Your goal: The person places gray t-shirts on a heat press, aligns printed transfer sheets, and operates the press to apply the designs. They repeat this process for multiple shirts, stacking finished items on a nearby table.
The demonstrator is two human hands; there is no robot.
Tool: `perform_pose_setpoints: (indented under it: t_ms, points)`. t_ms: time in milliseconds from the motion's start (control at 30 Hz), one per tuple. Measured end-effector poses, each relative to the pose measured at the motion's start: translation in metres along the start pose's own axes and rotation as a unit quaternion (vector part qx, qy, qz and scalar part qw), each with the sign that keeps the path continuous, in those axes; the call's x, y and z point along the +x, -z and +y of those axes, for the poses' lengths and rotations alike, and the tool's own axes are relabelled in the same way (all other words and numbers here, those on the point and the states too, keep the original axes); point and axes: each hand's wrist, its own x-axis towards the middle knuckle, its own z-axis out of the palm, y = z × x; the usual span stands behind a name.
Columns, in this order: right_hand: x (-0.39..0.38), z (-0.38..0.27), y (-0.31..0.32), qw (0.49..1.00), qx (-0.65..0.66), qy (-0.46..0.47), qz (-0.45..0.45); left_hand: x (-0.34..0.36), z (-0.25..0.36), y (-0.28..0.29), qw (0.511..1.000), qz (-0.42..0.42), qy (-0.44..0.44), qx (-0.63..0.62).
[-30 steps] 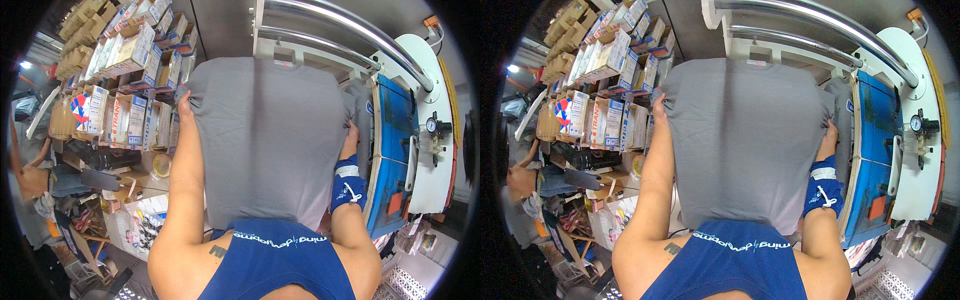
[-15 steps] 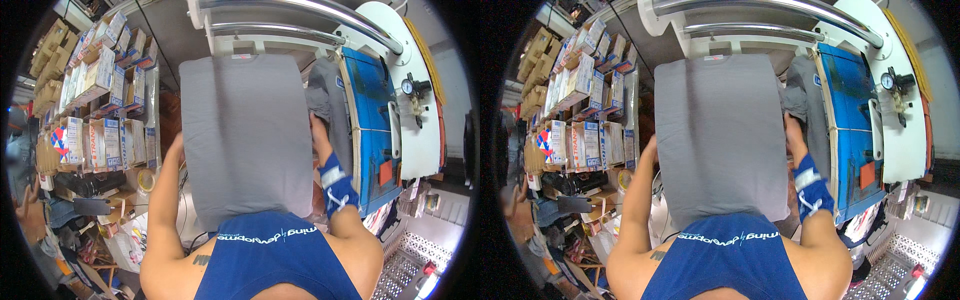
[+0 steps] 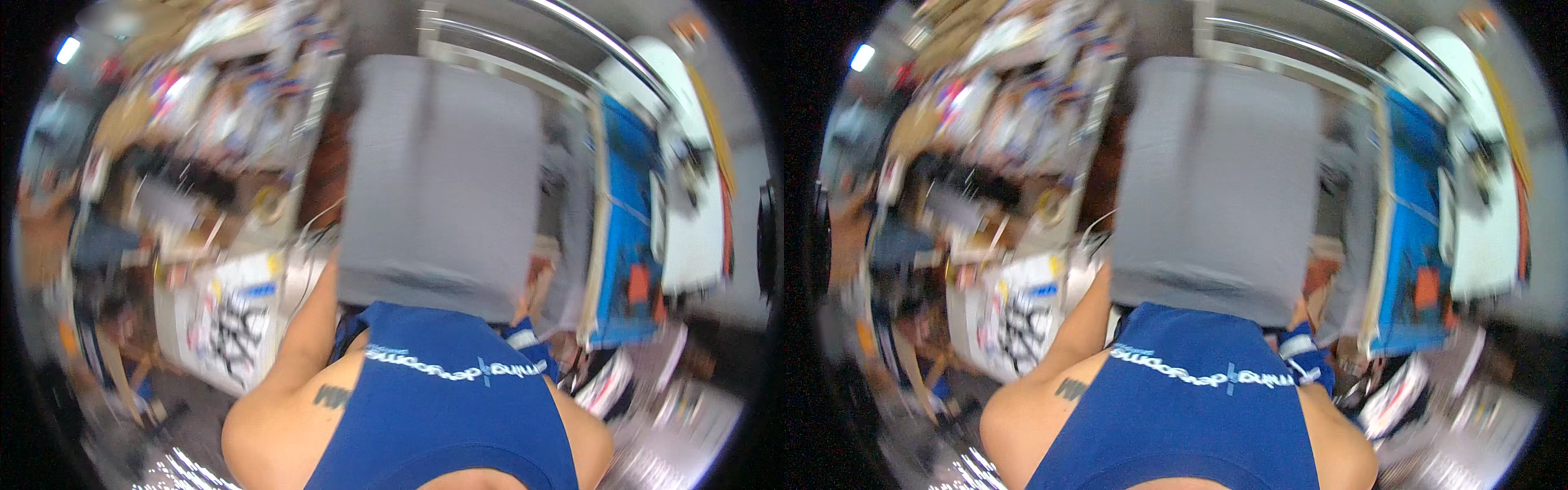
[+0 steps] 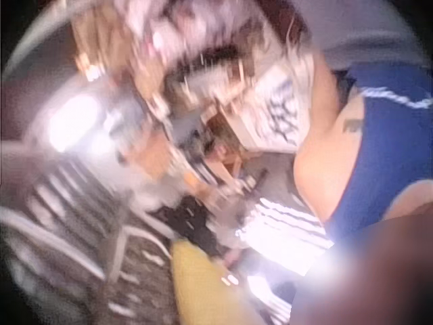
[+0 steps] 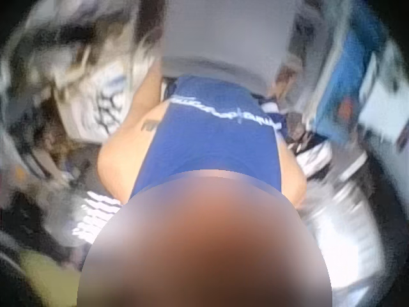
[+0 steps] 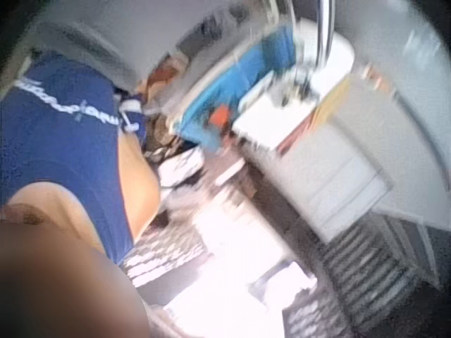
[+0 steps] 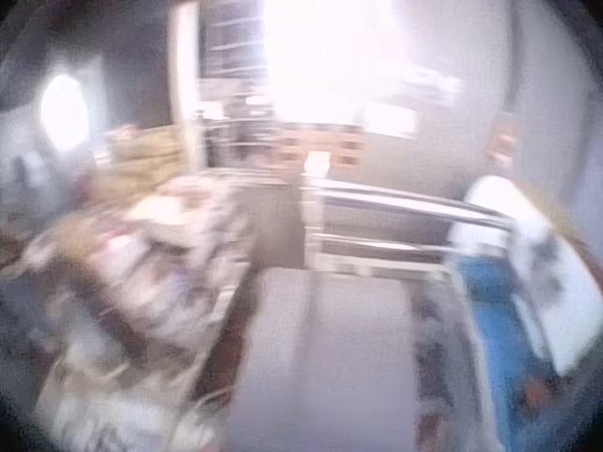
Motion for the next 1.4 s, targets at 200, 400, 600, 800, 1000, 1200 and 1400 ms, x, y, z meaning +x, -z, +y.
perform_pose_setpoints:
  t_ms: [200, 400, 600, 800, 1000, 1200, 1400]
  points:
    - [0.034, -0.024, 0.053, 0.986, -0.151, -0.035, 0.062, -0.062, -0.018, 0.032, 0.927, 0.185, -0.133, 0.297]
    - [0.038, -0.105, 0.037, 0.807, -0.426, 0.341, 0.226, -0.164, 0.000, 0.132, 0.801, 0.517, -0.091, 0.288]
    - [0.006, -0.138, -0.110, 0.717, -0.438, 0.539, 0.062, -0.129, -0.004, 0.110, 0.602, 0.514, -0.212, 0.573]
    - [-0.052, -0.099, -0.204, 0.743, -0.386, 0.532, -0.128, -0.141, 0.029, 0.118, 0.656, 0.522, -0.244, 0.487]
    - [-0.119, -0.059, -0.260, 0.834, -0.331, 0.258, -0.360, -0.204, 0.102, 0.010, 0.684, 0.351, -0.420, 0.482]
    - [-0.065, -0.063, -0.259, 0.920, -0.211, 0.206, -0.258, -0.192, 0.144, -0.131, 0.716, 0.069, -0.545, 0.431]
    - [0.030, -0.164, -0.179, 0.951, -0.174, 0.248, -0.066, -0.143, 0.141, -0.125, 0.678, 0.011, -0.528, 0.511]
